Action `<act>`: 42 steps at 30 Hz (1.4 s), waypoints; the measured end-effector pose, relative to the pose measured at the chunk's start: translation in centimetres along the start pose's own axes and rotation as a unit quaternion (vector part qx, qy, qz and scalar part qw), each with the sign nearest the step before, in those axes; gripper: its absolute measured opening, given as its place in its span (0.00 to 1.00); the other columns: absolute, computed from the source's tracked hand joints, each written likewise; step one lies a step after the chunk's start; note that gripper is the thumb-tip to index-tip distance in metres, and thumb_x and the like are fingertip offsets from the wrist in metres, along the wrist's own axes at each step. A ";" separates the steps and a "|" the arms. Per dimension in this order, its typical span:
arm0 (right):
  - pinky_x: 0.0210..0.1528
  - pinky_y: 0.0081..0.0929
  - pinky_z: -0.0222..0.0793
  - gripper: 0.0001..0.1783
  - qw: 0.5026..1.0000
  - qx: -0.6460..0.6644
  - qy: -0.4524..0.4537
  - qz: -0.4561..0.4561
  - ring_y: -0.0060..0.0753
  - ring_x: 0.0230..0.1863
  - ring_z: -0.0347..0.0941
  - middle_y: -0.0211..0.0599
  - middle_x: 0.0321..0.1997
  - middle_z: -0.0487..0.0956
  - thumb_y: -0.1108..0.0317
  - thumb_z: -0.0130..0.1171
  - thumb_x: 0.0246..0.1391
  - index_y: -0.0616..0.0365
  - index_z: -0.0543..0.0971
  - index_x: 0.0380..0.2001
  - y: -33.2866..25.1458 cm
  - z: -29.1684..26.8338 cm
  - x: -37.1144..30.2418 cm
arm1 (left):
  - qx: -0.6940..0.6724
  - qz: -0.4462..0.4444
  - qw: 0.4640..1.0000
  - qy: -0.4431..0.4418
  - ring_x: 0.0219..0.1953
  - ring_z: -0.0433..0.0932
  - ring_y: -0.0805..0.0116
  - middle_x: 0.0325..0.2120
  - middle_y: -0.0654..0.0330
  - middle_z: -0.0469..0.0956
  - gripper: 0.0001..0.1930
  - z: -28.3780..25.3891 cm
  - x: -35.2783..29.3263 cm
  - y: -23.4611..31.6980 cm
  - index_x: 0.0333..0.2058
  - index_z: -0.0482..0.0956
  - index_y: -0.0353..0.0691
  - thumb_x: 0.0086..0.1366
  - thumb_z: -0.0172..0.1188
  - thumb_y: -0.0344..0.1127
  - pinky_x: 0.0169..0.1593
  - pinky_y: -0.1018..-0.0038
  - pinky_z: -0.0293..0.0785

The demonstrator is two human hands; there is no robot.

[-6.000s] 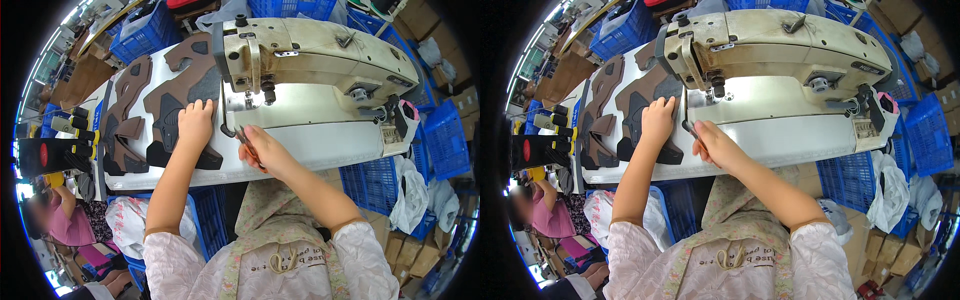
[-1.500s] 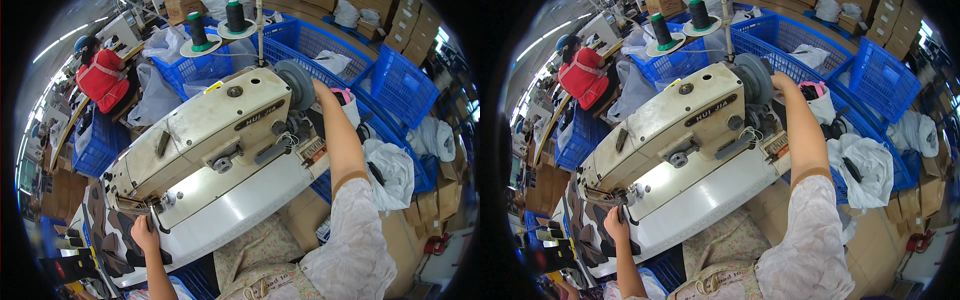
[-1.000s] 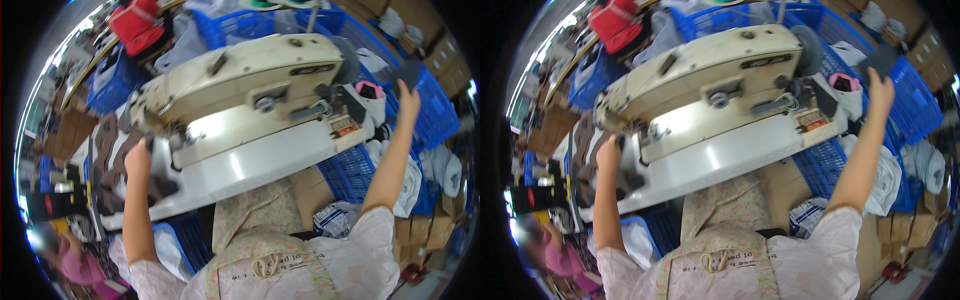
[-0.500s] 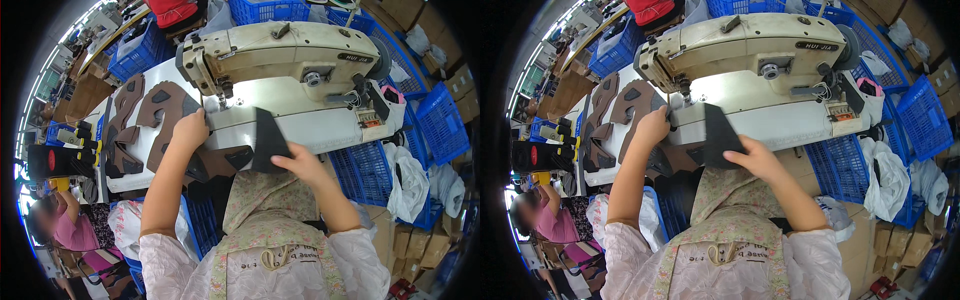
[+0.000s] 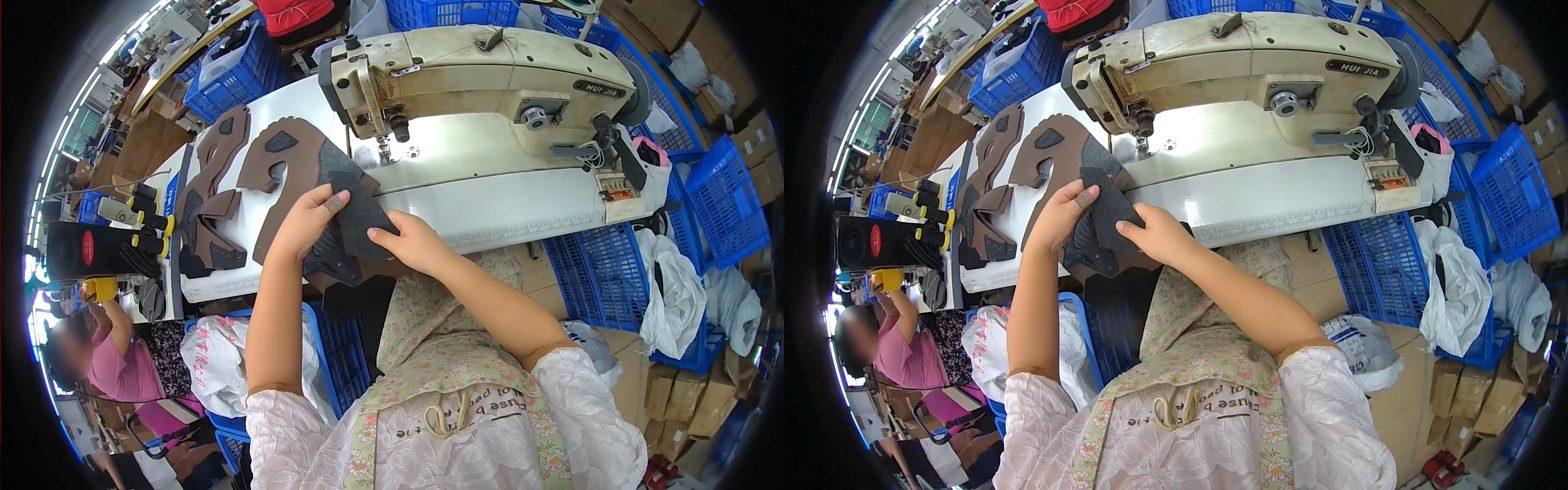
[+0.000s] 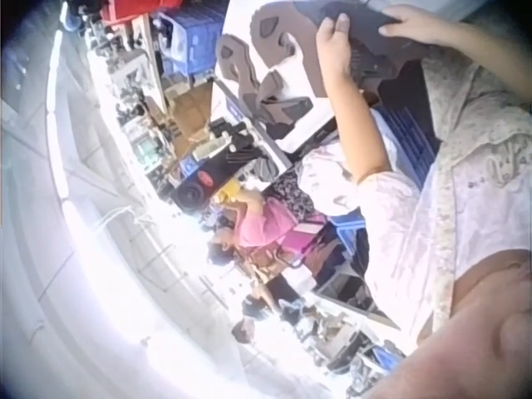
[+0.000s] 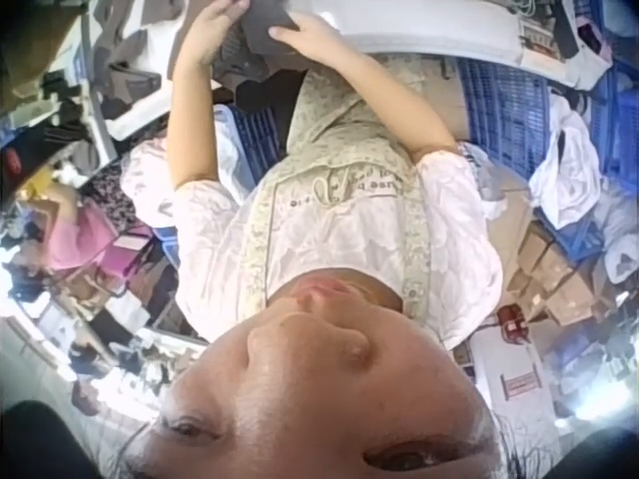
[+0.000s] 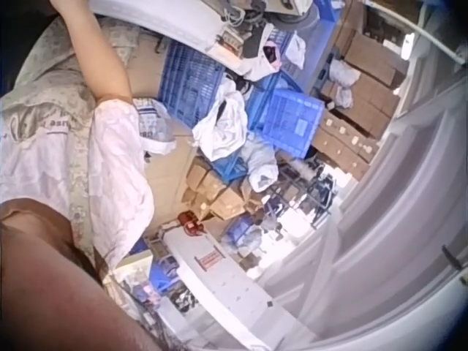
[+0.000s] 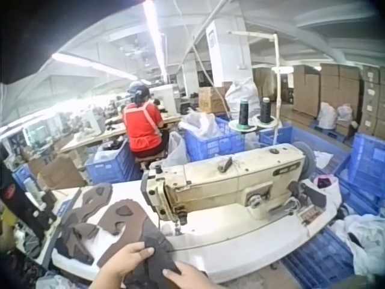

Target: The recorder is using an industrial sewing machine to stitch together components of a brown and black shoe upper.

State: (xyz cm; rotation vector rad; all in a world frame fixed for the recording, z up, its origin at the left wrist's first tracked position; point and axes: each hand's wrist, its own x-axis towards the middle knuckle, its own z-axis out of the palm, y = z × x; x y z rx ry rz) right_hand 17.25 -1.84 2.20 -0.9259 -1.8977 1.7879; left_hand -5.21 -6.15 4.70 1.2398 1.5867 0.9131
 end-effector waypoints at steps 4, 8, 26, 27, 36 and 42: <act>0.55 0.41 0.63 0.25 0.875 -0.372 0.177 -0.254 0.45 0.55 0.68 0.45 0.52 0.74 0.53 0.66 0.50 0.59 0.78 0.45 1.7 -2.3 -2.5 | -0.117 -0.037 0.989 0.080 0.43 0.76 0.74 0.38 0.65 0.81 0.16 -1.2 -0.1 -0.3 0.47 0.79 0.34 0.69 0.56 0.40 0.51 0.74 0.68; 0.59 0.49 0.57 0.26 0.855 -0.434 0.133 -0.252 0.50 0.62 0.61 0.44 0.58 0.70 0.58 0.69 0.44 0.57 0.76 0.46 3.9 -3.2 -4.1 | 0.126 0.092 0.974 0.166 0.45 0.78 0.62 0.37 0.59 0.82 0.15 -3.2 -1.2 -4.9 0.47 0.79 0.35 0.69 0.55 0.39 0.61 0.66 0.62; 0.61 0.45 0.60 0.29 0.839 -0.486 0.192 -0.151 0.51 0.63 0.63 0.48 0.60 0.70 0.60 0.64 0.50 0.61 0.73 0.54 2.8 -6.1 -2.2 | 0.002 0.020 0.970 0.242 0.69 0.57 0.55 0.62 0.51 0.68 0.17 6.2 -2.5 -4.5 0.53 0.75 0.39 0.71 0.51 0.41 0.72 0.56 0.28; 0.64 0.48 0.57 0.33 0.834 -0.496 0.193 -0.141 0.52 0.66 0.60 0.50 0.64 0.67 0.54 0.60 0.54 0.62 0.70 0.59 3.4 -6.0 -2.2 | 0.058 0.035 0.970 0.232 0.70 0.54 0.53 0.62 0.50 0.68 0.18 6.4 -2.5 -4.0 0.53 0.75 0.40 0.71 0.51 0.42 0.72 0.54 0.29; 0.70 0.49 0.50 0.31 0.842 -0.495 0.158 -0.146 0.55 0.70 0.54 0.48 0.69 0.63 0.57 0.59 0.55 0.53 0.70 0.61 4.7 -9.8 -2.0 | 0.141 -0.011 0.974 0.178 0.71 0.48 0.43 0.62 0.49 0.68 0.16 9.6 -6.1 -0.6 0.50 0.77 0.41 0.69 0.55 0.41 0.70 0.47 0.34; 0.66 0.47 0.56 0.31 0.888 -0.411 0.125 -0.167 0.53 0.68 0.57 0.46 0.64 0.67 0.62 0.65 0.49 0.57 0.73 0.58 3.7 -10.0 -1.8 | -0.036 0.077 0.974 0.208 0.60 0.70 0.57 0.51 0.55 0.78 0.13 4.8 -1.8 0.1 0.48 0.79 0.35 0.66 0.56 0.30 0.62 0.66 0.64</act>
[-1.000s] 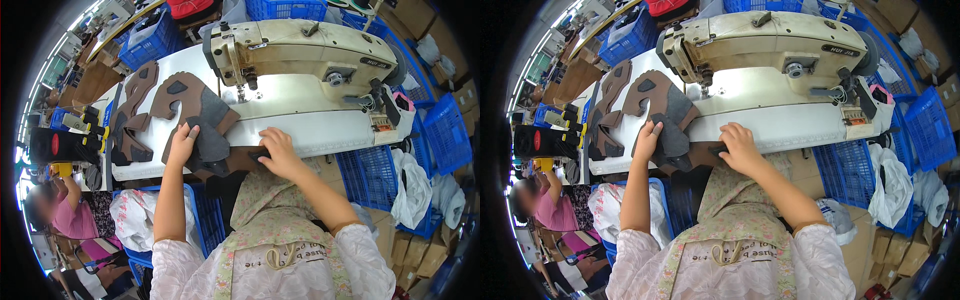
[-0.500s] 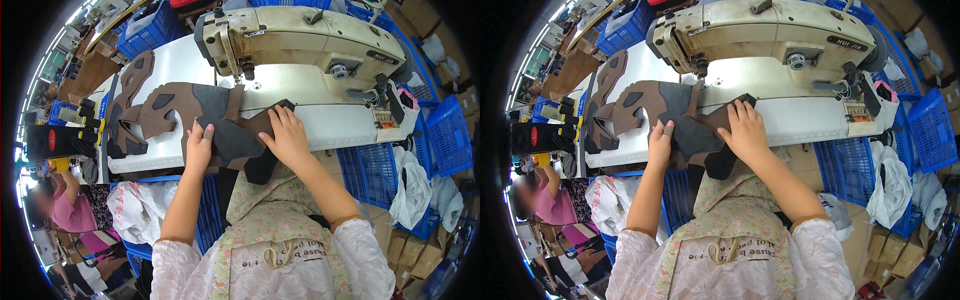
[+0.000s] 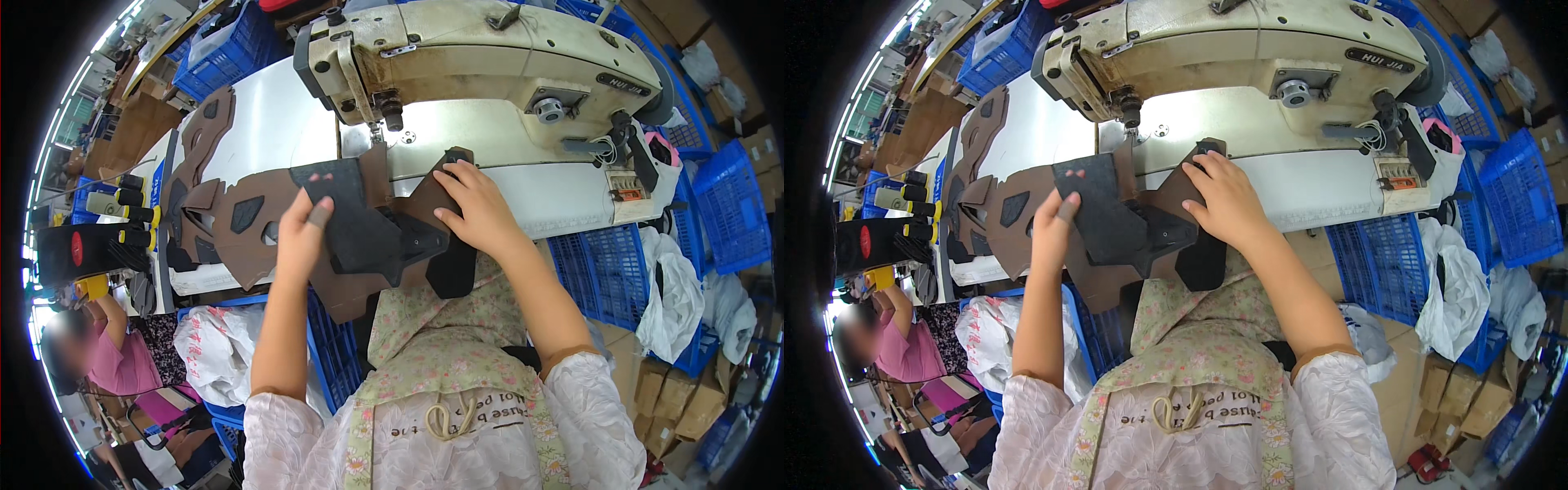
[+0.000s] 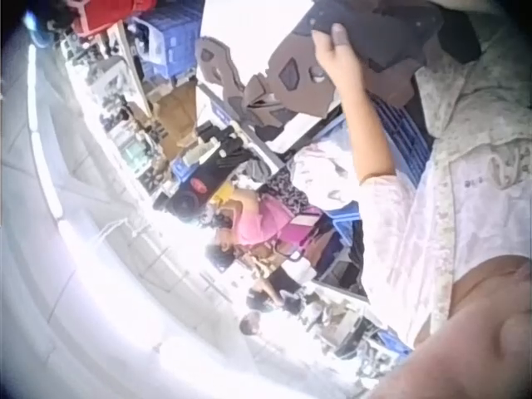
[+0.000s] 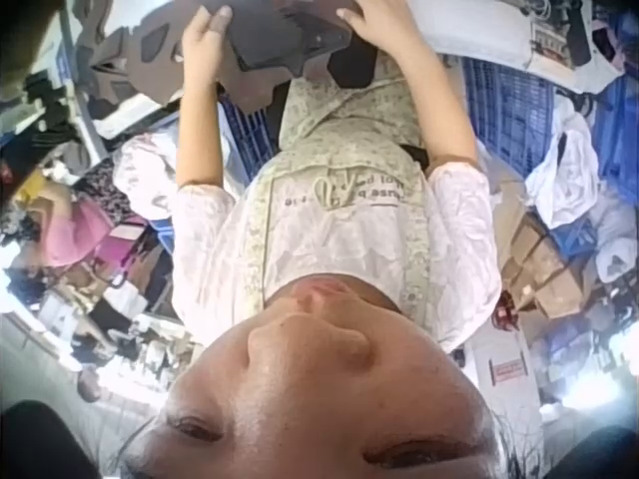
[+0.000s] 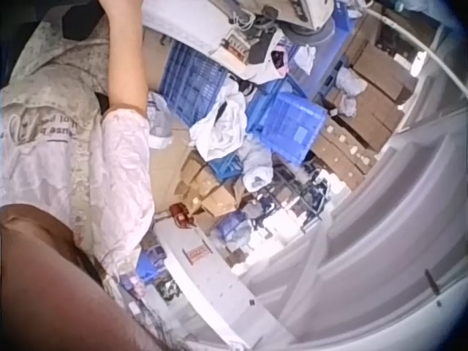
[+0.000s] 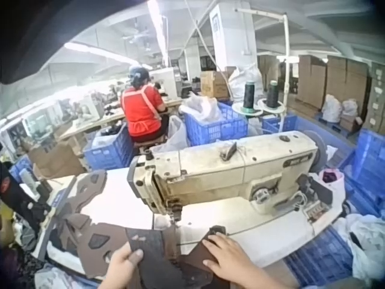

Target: The recorder is using an industrial sewing machine to stitch together components of a brown and black shoe upper.

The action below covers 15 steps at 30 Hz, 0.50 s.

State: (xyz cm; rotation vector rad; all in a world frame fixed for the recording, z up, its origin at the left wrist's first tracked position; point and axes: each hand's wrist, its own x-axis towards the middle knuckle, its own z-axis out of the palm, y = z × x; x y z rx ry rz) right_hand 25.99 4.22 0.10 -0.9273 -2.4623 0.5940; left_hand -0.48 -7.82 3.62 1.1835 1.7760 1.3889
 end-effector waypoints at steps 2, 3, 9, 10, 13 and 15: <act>0.65 0.47 0.57 0.31 1.000 -0.007 -0.020 0.021 0.53 0.67 0.58 0.46 0.63 0.68 0.62 0.66 0.48 0.58 0.73 0.57 -1.7 -1.2 0.5 | -0.046 -0.053 0.997 -0.037 0.56 0.73 0.60 0.50 0.55 0.78 0.14 -1.5 1.9 -1.1 0.49 0.79 0.35 0.66 0.55 0.29 0.59 0.69 0.67; 0.64 0.47 0.57 0.31 0.998 -0.018 -0.036 0.050 0.52 0.66 0.59 0.45 0.61 0.69 0.63 0.67 0.47 0.59 0.74 0.56 -2.1 -1.5 0.5 | -0.094 -0.103 0.987 -0.081 0.52 0.76 0.63 0.49 0.54 0.79 0.14 -1.4 2.9 -0.7 0.49 0.79 0.35 0.66 0.54 0.29 0.56 0.71 0.70; 0.64 0.49 0.56 0.32 0.996 -0.067 0.059 0.014 0.52 0.67 0.58 0.47 0.62 0.69 0.62 0.65 0.49 0.59 0.72 0.58 -1.6 0.5 -0.8 | -0.094 -0.136 0.979 -0.121 0.45 0.78 0.67 0.44 0.57 0.80 0.13 -1.2 7.5 -0.3 0.45 0.77 0.35 0.63 0.52 0.28 0.49 0.73 0.74; 0.64 0.49 0.56 0.32 0.996 -0.068 0.059 0.014 0.52 0.67 0.58 0.47 0.62 0.69 0.62 0.65 0.49 0.59 0.72 0.58 -1.4 0.9 -1.0 | 0.046 -0.133 0.983 -0.118 0.47 0.78 0.66 0.45 0.57 0.79 0.12 -1.1 8.2 -0.6 0.43 0.77 0.35 0.61 0.53 0.28 0.50 0.71 0.74; 0.66 0.50 0.54 0.30 0.997 -0.065 0.047 0.014 0.53 0.68 0.56 0.47 0.64 0.67 0.60 0.62 0.53 0.57 0.72 0.59 -1.2 1.4 -1.6 | 0.204 0.008 0.962 -0.183 0.55 0.72 0.60 0.55 0.54 0.73 0.11 -0.6 8.8 -1.8 0.40 0.75 0.34 0.58 0.57 0.30 0.61 0.67 0.63; 0.67 0.50 0.54 0.29 0.997 -0.065 0.043 0.030 0.53 0.69 0.56 0.45 0.66 0.66 0.59 0.59 0.56 0.55 0.71 0.59 -0.9 1.1 -1.9 | 0.308 0.111 0.917 -0.229 0.58 0.69 0.58 0.58 0.56 0.70 0.11 -0.7 8.9 -2.0 0.38 0.75 0.34 0.56 0.58 0.30 0.64 0.66 0.59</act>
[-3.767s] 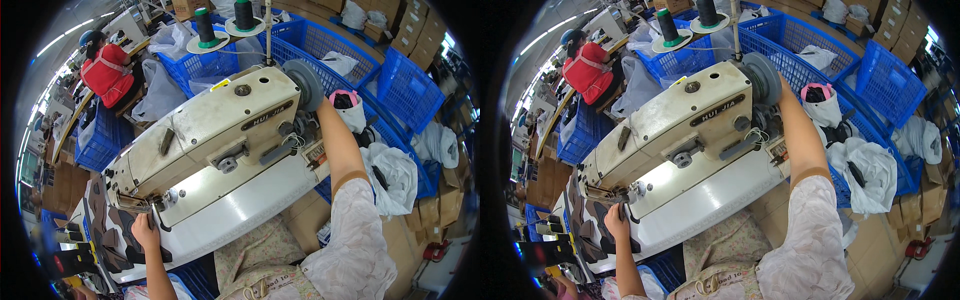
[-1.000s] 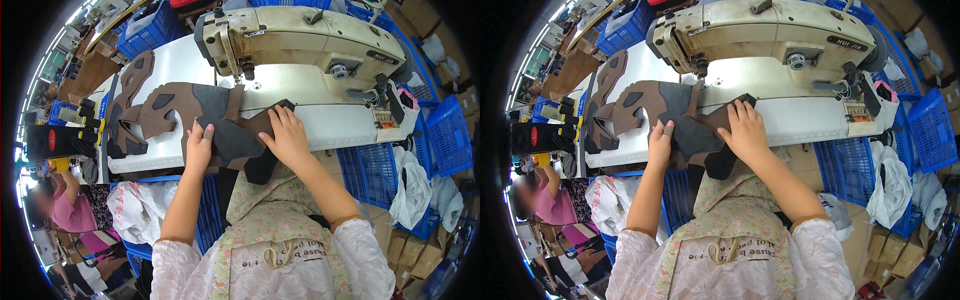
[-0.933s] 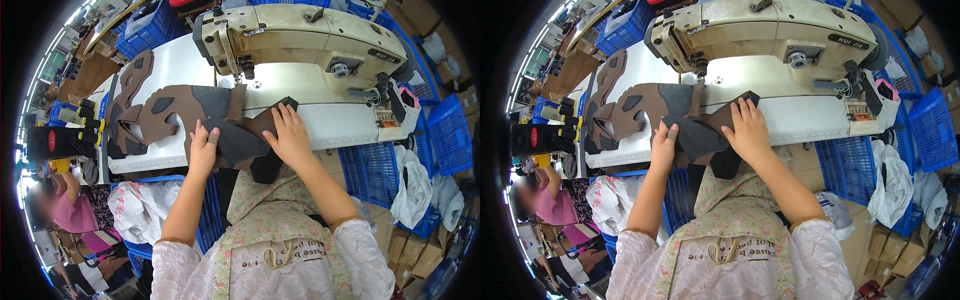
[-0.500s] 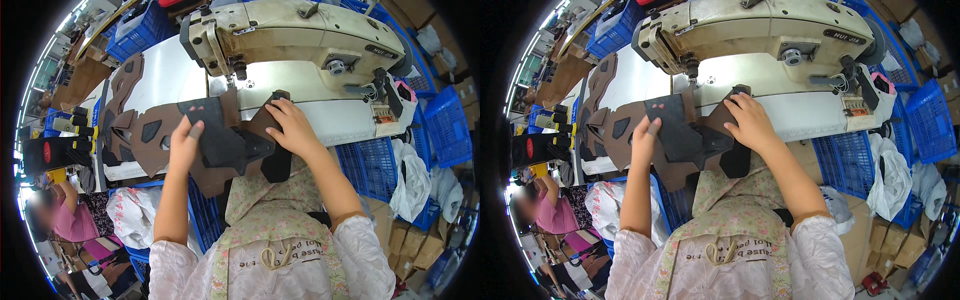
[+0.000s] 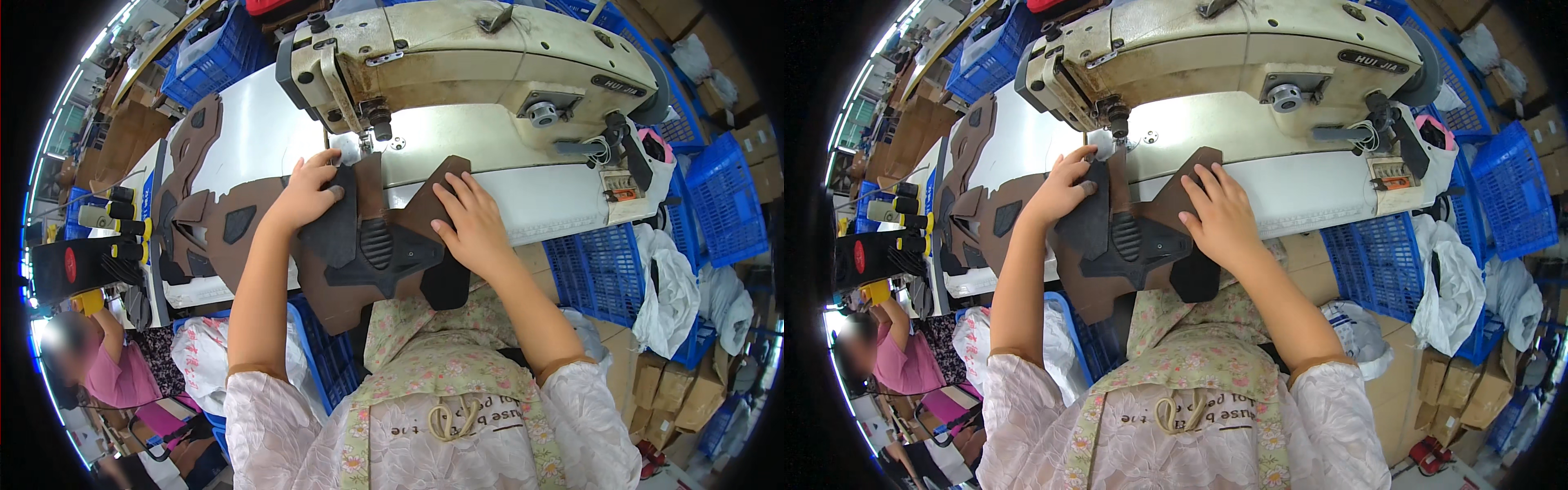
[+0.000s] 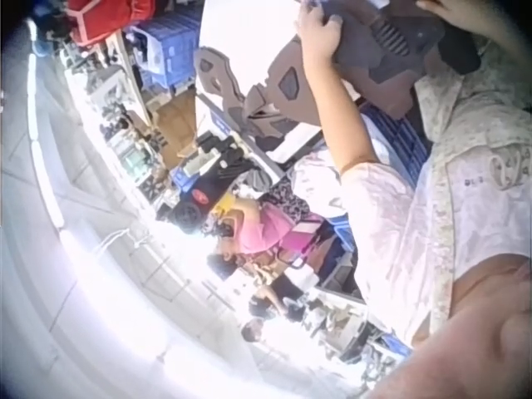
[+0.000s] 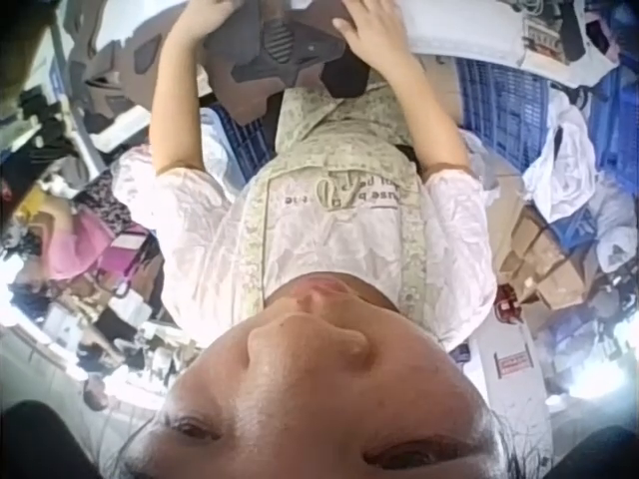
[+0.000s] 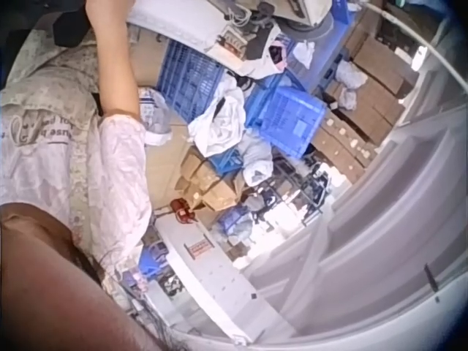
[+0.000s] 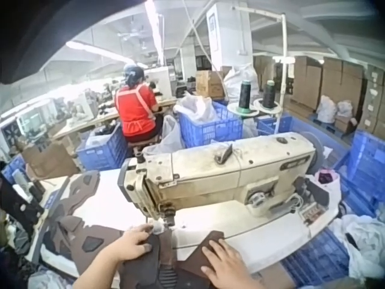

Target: The recorder is using an industrial sewing machine to stitch together components of a brown and black shoe upper.

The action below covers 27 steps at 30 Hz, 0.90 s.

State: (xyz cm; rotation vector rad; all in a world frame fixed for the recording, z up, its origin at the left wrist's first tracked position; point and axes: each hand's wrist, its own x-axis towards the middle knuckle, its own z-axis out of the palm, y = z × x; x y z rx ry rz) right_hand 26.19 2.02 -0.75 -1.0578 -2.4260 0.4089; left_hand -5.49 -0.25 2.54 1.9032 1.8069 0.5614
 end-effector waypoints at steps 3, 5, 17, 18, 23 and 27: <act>0.68 0.50 0.54 0.29 1.000 0.002 -0.001 0.003 0.52 0.69 0.57 0.43 0.66 0.66 0.57 0.58 0.57 0.52 0.70 0.60 0.3 -0.2 -0.3 | 0.080 0.015 0.997 -0.019 0.57 0.67 0.53 0.52 0.54 0.70 0.11 -0.7 -0.5 0.9 0.35 0.74 0.31 0.52 0.60 0.28 0.64 0.66 0.58; 0.68 0.50 0.54 0.29 1.000 -0.006 -0.002 0.003 0.51 0.69 0.57 0.42 0.66 0.66 0.57 0.58 0.57 0.52 0.70 0.61 0.2 -0.4 -0.6 | 0.042 -0.013 0.998 -0.036 0.53 0.70 0.51 0.49 0.53 0.71 0.12 -1.1 -0.4 2.4 0.35 0.75 0.31 0.52 0.61 0.30 0.60 0.64 0.63; 0.69 0.48 0.53 0.29 1.000 -0.014 0.021 -0.014 0.52 0.68 0.57 0.45 0.65 0.66 0.58 0.56 0.58 0.53 0.69 0.62 -0.6 0.4 -0.4 | 0.160 -0.039 0.986 0.013 0.33 0.74 0.45 0.29 0.48 0.72 0.10 -6.1 -2.8 11.0 0.28 0.72 0.30 0.51 0.60 0.31 0.39 0.59 0.71; 0.69 0.48 0.53 0.29 1.000 -0.006 0.015 -0.027 0.53 0.68 0.57 0.47 0.65 0.66 0.59 0.56 0.58 0.54 0.69 0.62 -0.8 0.6 0.0 | 0.190 -0.052 0.980 0.019 0.33 0.74 0.44 0.29 0.48 0.73 0.10 -6.5 -3.2 11.6 0.27 0.71 0.30 0.51 0.60 0.32 0.38 0.58 0.71; 0.70 0.47 0.51 0.32 0.999 0.012 0.014 -0.048 0.55 0.69 0.56 0.53 0.65 0.65 0.56 0.57 0.57 0.62 0.69 0.60 -3.1 3.2 1.8 | 0.239 -0.102 0.965 0.017 0.35 0.73 0.42 0.30 0.45 0.71 0.12 -8.4 -4.6 10.2 0.29 0.69 0.29 0.52 0.59 0.32 0.39 0.57 0.68; 0.72 0.46 0.46 0.39 0.999 0.035 0.015 -0.029 0.54 0.71 0.54 0.59 0.67 0.62 0.49 0.60 0.53 0.69 0.68 0.60 -5.6 4.6 3.1 | 0.229 -0.155 0.961 0.020 0.38 0.74 0.42 0.32 0.42 0.75 0.12 -7.8 -4.5 4.4 0.32 0.74 0.28 0.54 0.59 0.34 0.44 0.58 0.70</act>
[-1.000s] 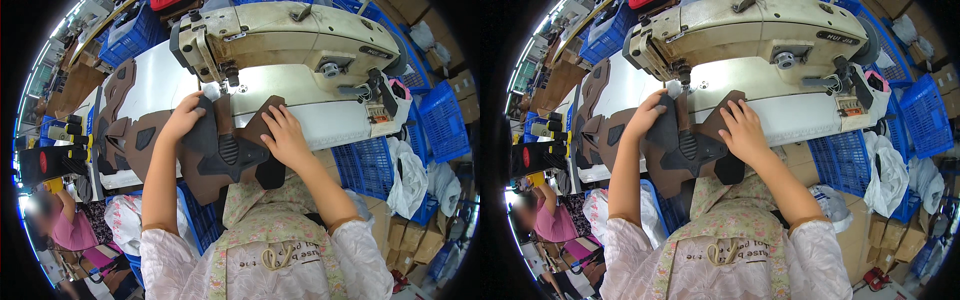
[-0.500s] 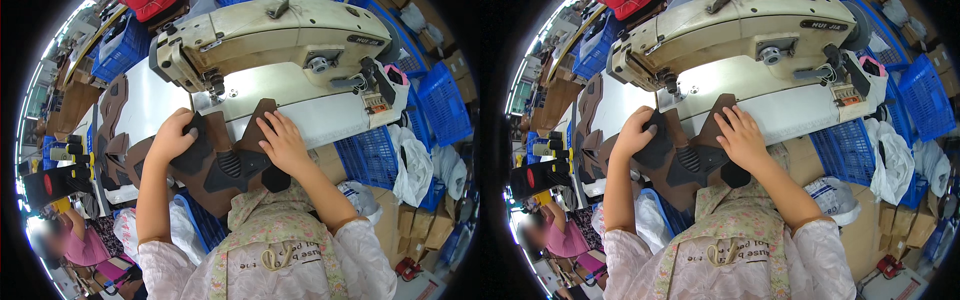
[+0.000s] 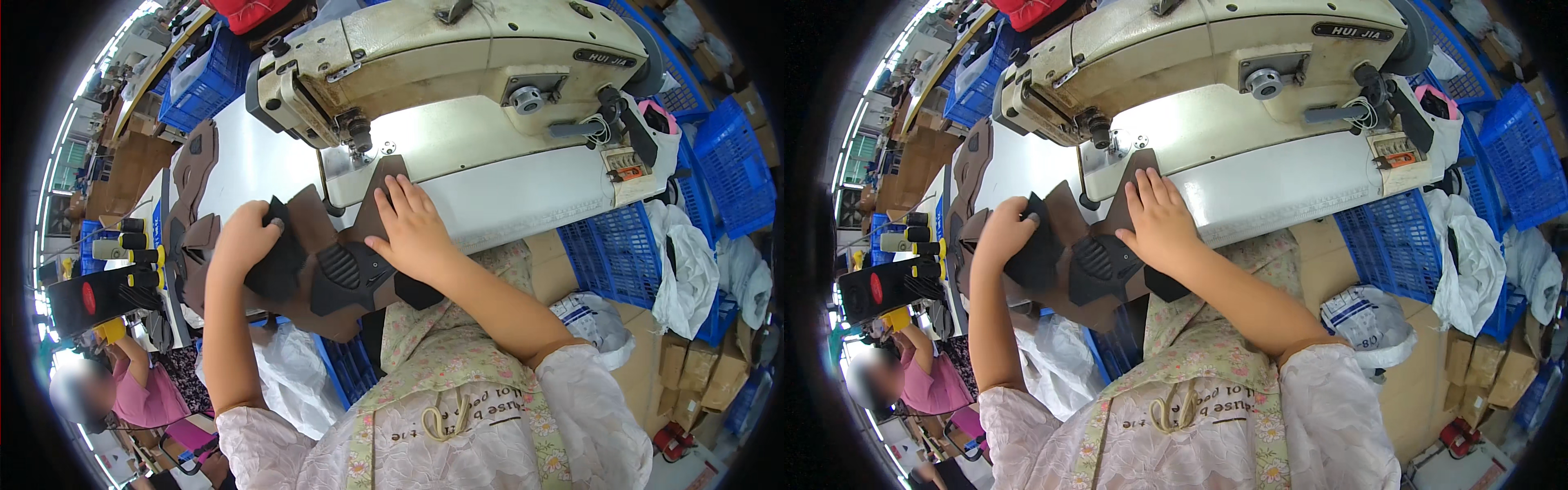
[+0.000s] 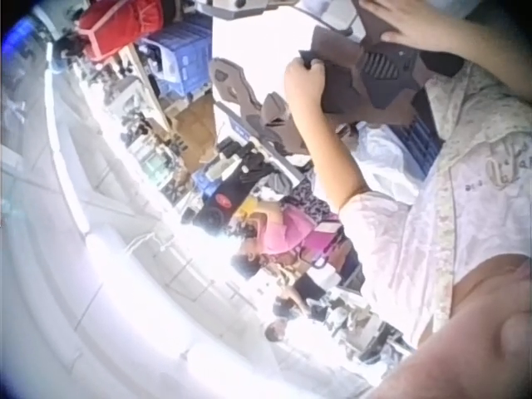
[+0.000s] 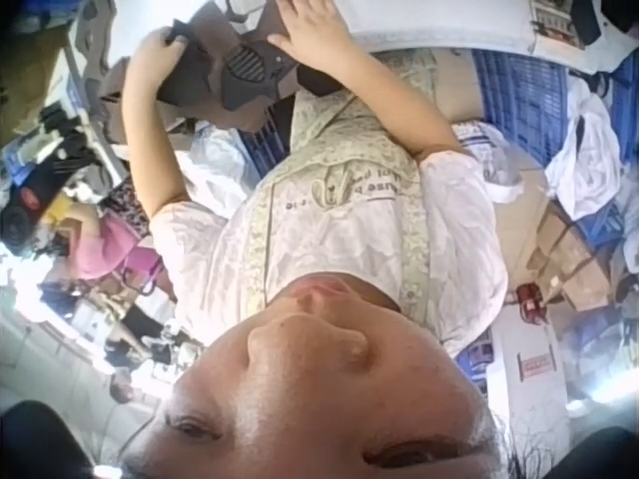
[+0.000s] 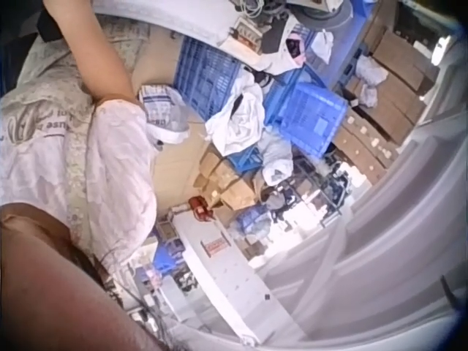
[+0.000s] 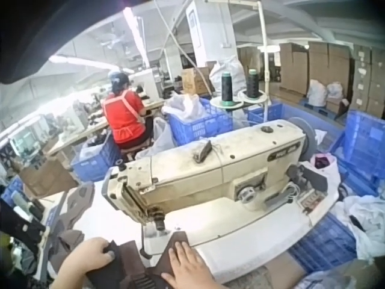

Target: The recorder is using an industrial sewing machine to stitch together components of a brown and black shoe upper.

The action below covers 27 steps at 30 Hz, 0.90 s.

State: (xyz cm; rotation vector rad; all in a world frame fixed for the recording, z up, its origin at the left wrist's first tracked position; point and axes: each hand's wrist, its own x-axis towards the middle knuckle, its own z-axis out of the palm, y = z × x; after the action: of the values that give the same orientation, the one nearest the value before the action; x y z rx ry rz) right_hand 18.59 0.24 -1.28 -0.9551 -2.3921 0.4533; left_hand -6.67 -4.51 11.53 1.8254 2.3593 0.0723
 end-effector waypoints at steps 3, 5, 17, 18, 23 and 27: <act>0.72 0.47 0.45 0.41 0.999 -0.025 -0.013 0.019 0.55 0.71 0.53 0.60 0.67 0.61 0.48 0.61 0.52 0.68 0.67 0.61 -0.9 0.3 -0.2 | -0.054 -0.020 0.993 -0.102 0.40 0.74 0.42 0.32 0.42 0.76 0.13 3.1 1.0 -2.6 0.32 0.74 0.29 0.56 0.59 0.36 0.46 0.59 0.70; 0.72 0.47 0.45 0.42 0.999 -0.029 -0.015 0.024 0.56 0.71 0.52 0.60 0.68 0.60 0.48 0.62 0.51 0.68 0.66 0.61 -0.8 0.3 -0.6 | -0.095 0.038 0.995 -0.021 0.39 0.74 0.43 0.33 0.42 0.76 0.13 5.0 1.5 -2.5 0.33 0.73 0.30 0.55 0.58 0.35 0.46 0.60 0.70; 0.72 0.47 0.47 0.41 1.000 -0.021 0.000 0.016 0.55 0.71 0.53 0.59 0.67 0.62 0.49 0.62 0.51 0.68 0.67 0.61 -0.4 0.1 -1.0 | 0.097 0.235 0.966 -0.053 0.25 0.79 0.52 0.20 0.51 0.78 0.24 5.0 5.8 7.8 0.60 0.71 0.59 0.64 0.52 0.37 0.31 0.60 0.73; 0.72 0.47 0.47 0.41 1.000 -0.021 0.000 0.015 0.55 0.71 0.53 0.59 0.67 0.62 0.49 0.62 0.51 0.68 0.67 0.61 -0.4 0.1 -1.0 | 0.105 0.226 0.967 -0.059 0.24 0.79 0.53 0.19 0.53 0.78 0.24 5.3 6.3 8.0 0.60 0.71 0.60 0.64 0.52 0.39 0.30 0.60 0.73; 0.72 0.47 0.46 0.41 1.000 -0.020 -0.008 0.010 0.54 0.71 0.52 0.58 0.67 0.62 0.48 0.61 0.51 0.67 0.67 0.61 -0.5 0.0 -0.9 | 0.111 0.235 0.965 -0.041 0.25 0.79 0.52 0.20 0.53 0.79 0.22 7.4 6.8 6.5 0.59 0.73 0.55 0.65 0.52 0.42 0.30 0.59 0.74; 0.72 0.47 0.46 0.41 1.000 -0.013 -0.005 0.005 0.54 0.71 0.52 0.57 0.67 0.62 0.48 0.61 0.51 0.67 0.67 0.61 -0.3 0.1 -0.9 | 0.074 0.194 0.977 0.040 0.26 0.81 0.52 0.22 0.54 0.81 0.18 7.9 6.3 5.4 0.48 0.79 0.43 0.64 0.52 0.42 0.31 0.58 0.75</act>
State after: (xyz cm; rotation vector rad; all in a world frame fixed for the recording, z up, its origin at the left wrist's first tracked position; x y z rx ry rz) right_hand 18.91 -0.63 -1.47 -0.9781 -2.4088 0.4335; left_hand -1.83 2.52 3.88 2.3747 2.0711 0.0158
